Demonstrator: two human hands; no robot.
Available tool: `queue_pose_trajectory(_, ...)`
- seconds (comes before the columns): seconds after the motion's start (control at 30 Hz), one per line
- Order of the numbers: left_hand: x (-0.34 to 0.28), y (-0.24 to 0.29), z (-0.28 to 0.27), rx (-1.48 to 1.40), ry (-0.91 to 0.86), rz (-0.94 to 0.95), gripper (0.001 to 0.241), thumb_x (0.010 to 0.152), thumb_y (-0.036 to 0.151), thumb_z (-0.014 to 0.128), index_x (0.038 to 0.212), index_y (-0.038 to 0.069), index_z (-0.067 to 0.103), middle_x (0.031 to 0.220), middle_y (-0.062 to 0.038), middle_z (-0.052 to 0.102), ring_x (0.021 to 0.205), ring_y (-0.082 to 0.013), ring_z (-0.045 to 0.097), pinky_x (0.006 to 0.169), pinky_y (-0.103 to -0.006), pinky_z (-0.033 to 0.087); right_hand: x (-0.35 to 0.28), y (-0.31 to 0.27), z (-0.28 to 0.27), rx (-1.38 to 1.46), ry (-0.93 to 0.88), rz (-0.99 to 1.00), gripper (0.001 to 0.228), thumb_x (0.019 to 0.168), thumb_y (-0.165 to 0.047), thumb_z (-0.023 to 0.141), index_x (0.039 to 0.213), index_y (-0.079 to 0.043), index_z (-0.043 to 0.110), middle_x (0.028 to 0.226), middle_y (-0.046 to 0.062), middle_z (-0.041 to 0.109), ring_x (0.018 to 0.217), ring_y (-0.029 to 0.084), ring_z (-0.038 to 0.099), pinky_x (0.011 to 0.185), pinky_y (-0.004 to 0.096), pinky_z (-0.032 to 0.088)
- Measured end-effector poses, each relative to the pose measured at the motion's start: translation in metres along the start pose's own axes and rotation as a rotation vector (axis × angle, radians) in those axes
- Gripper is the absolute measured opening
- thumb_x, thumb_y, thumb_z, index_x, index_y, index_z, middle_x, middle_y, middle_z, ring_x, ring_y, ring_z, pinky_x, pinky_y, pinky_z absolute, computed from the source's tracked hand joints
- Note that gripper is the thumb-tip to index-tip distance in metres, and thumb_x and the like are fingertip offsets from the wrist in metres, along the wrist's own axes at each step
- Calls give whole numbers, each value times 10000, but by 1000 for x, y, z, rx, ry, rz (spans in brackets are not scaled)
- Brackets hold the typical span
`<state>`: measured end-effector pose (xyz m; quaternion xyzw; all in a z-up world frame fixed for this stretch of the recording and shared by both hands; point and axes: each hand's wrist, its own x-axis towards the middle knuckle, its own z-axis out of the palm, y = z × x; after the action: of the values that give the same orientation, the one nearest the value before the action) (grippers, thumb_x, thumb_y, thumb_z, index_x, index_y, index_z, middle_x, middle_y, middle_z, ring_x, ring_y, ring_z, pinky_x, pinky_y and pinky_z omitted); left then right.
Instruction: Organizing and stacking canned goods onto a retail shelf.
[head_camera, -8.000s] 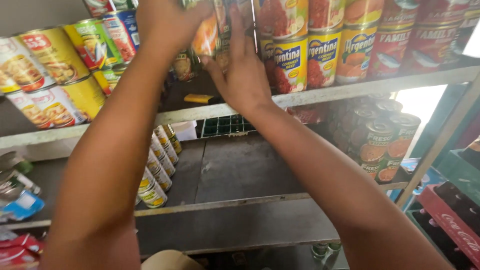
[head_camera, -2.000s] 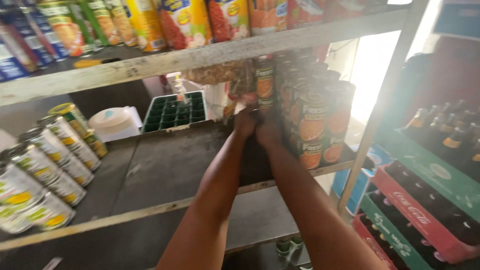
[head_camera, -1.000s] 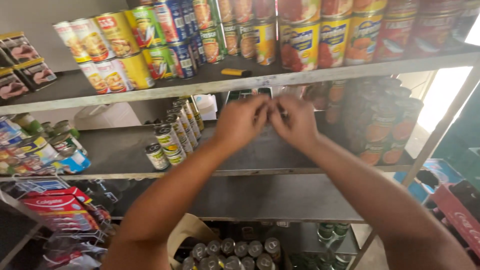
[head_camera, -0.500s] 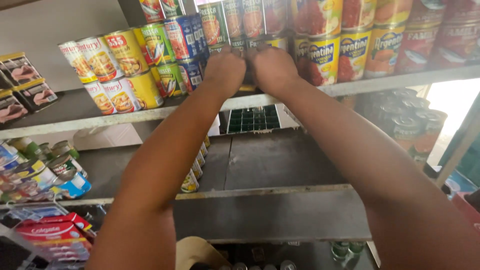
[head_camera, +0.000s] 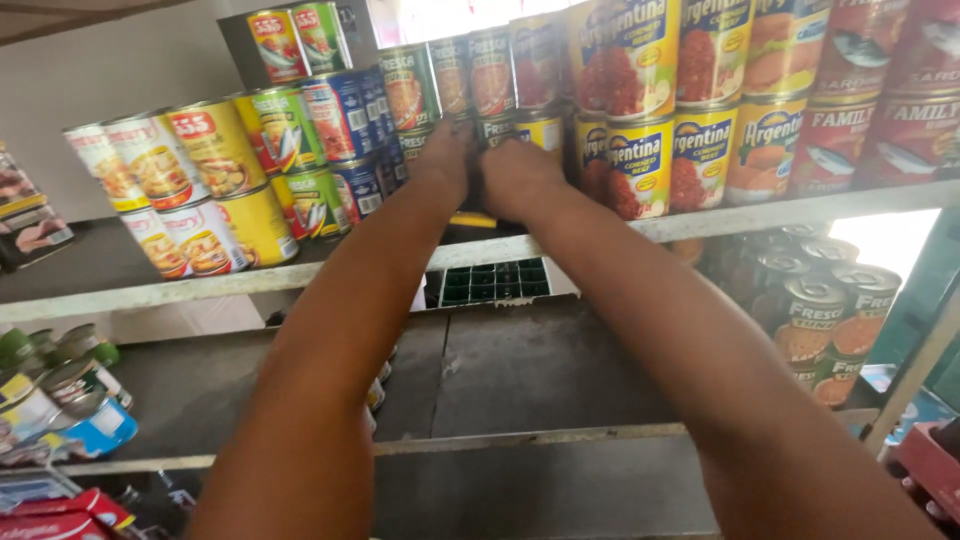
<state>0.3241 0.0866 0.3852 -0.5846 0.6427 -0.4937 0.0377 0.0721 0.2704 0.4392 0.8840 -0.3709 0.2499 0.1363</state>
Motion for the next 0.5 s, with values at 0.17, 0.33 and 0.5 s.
queue_pose_trajectory(0.17, -33, 1, -74, -104, -303, 49, 359, 1068, 264, 370, 1369, 173, 541, 1423, -14, 536, 1345, -188, 480, 1201, -380, 280, -5, -9, -14, 91, -16, 22, 355, 879, -386, 660, 986, -69, 776, 1070, 220, 728, 1023, 402, 702, 899, 496, 557)
queue_pose_trajectory(0.33, -38, -10, -165, 552, -387, 268, 828, 771, 218, 809, 1528, 170, 476, 1456, 0, 581, 1379, -246, 493, 1184, -523, 236, 1, -6, -4, 94, -33, 10, 313, 893, -345, 645, 1030, -92, 767, 1075, 215, 729, 1011, 415, 704, 874, 519, 559)
queue_pose_trajectory(0.5, -22, -9, -135, 645, -511, 345, 523, 993, 390, 524, 1479, 207, 580, 1467, 28, 654, 1348, -181, 593, 1257, -552, 208, -1, -6, -4, 110, -39, -6, 286, 854, -302, 693, 988, -63, 775, 1062, 217, 728, 1015, 407, 699, 882, 502, 561)
